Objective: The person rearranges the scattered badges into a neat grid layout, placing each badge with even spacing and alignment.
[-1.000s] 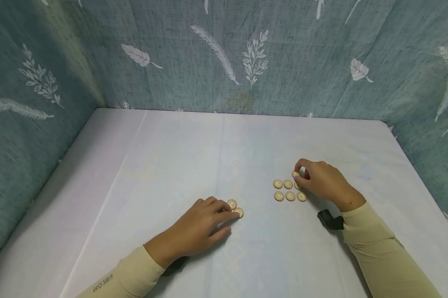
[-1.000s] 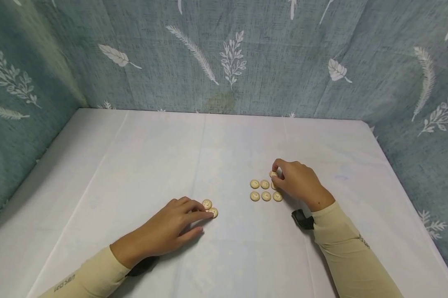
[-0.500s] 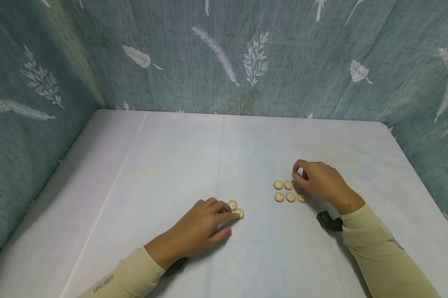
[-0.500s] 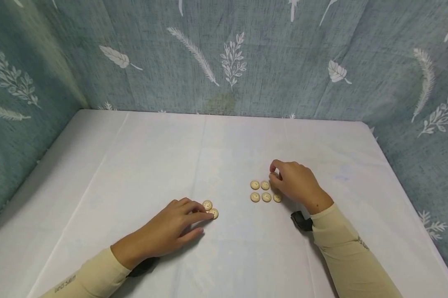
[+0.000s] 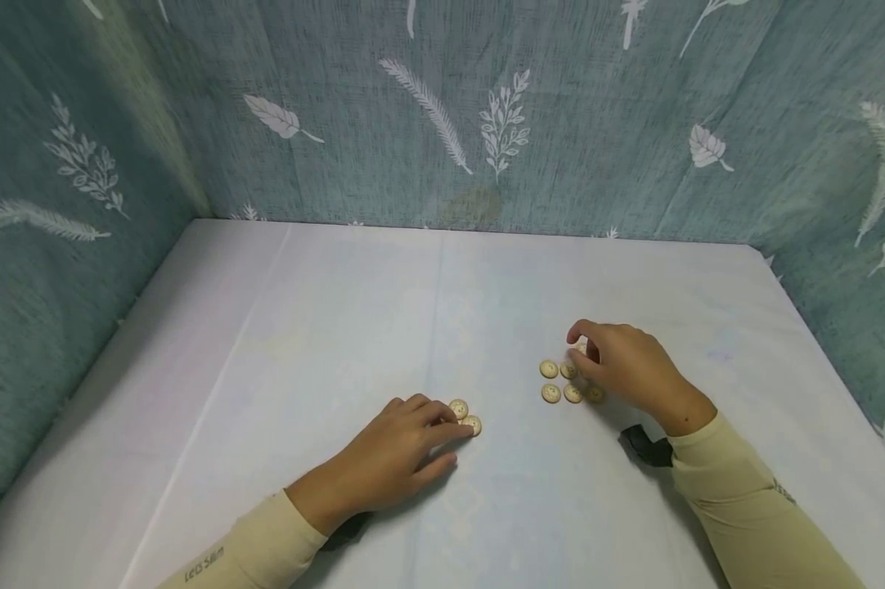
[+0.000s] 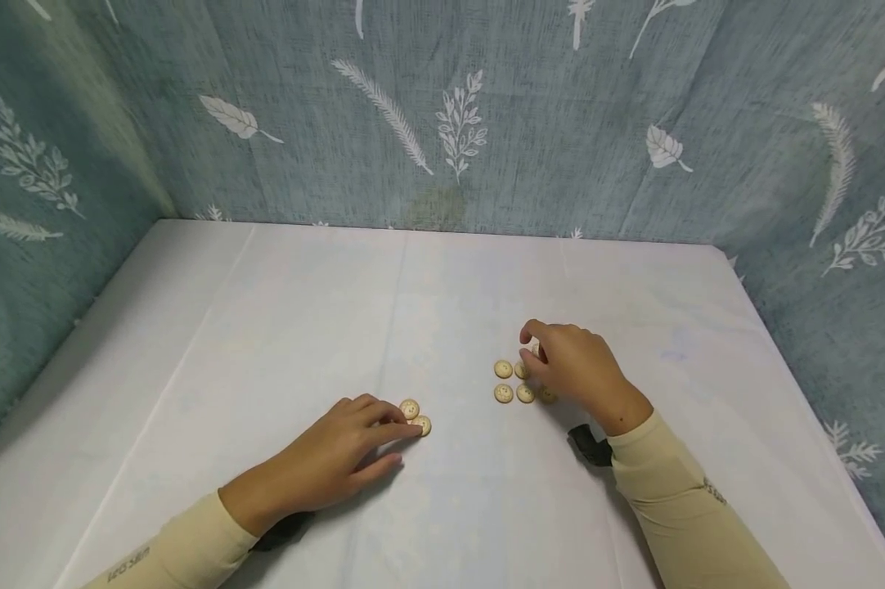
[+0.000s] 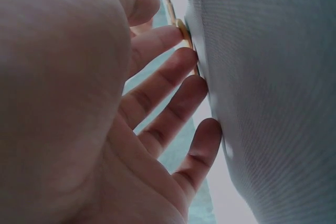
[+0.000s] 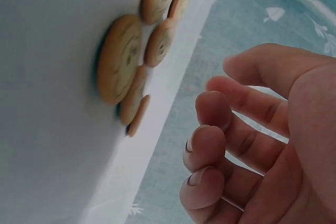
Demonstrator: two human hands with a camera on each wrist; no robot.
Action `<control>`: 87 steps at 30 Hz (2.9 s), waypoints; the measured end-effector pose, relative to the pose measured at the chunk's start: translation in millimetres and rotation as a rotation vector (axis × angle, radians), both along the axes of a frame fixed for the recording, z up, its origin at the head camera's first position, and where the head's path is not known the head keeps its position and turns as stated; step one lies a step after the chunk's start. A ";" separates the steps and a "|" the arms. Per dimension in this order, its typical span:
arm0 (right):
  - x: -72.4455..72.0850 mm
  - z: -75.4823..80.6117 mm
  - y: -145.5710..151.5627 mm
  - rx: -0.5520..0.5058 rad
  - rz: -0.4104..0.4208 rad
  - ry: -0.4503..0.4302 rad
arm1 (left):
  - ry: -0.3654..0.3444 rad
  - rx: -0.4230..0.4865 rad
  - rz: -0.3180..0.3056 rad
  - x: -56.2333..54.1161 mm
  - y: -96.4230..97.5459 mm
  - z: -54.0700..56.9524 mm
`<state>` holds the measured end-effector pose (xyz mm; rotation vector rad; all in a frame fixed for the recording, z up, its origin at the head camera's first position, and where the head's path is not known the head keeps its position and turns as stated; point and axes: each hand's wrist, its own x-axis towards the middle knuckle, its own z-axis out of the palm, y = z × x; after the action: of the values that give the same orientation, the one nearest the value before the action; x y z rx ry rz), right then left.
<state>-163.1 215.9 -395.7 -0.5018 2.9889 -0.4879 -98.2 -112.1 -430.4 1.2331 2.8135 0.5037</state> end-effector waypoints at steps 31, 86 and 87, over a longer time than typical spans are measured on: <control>15.0 1.8 -34.0 -0.056 0.173 0.197 | -0.008 0.011 0.019 1.1 -4.9 0.3; 25.2 -6.9 -83.8 -0.044 0.558 0.160 | -0.047 -0.013 -0.012 0.3 -3.4 2.6; 25.5 -7.1 -84.7 -0.042 0.559 0.150 | -0.041 -0.013 -0.015 0.0 -3.4 3.2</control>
<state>-137.6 131.3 -402.8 -1.3712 2.7806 -0.4716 -98.2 -115.4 -427.2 1.2260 2.7676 0.5031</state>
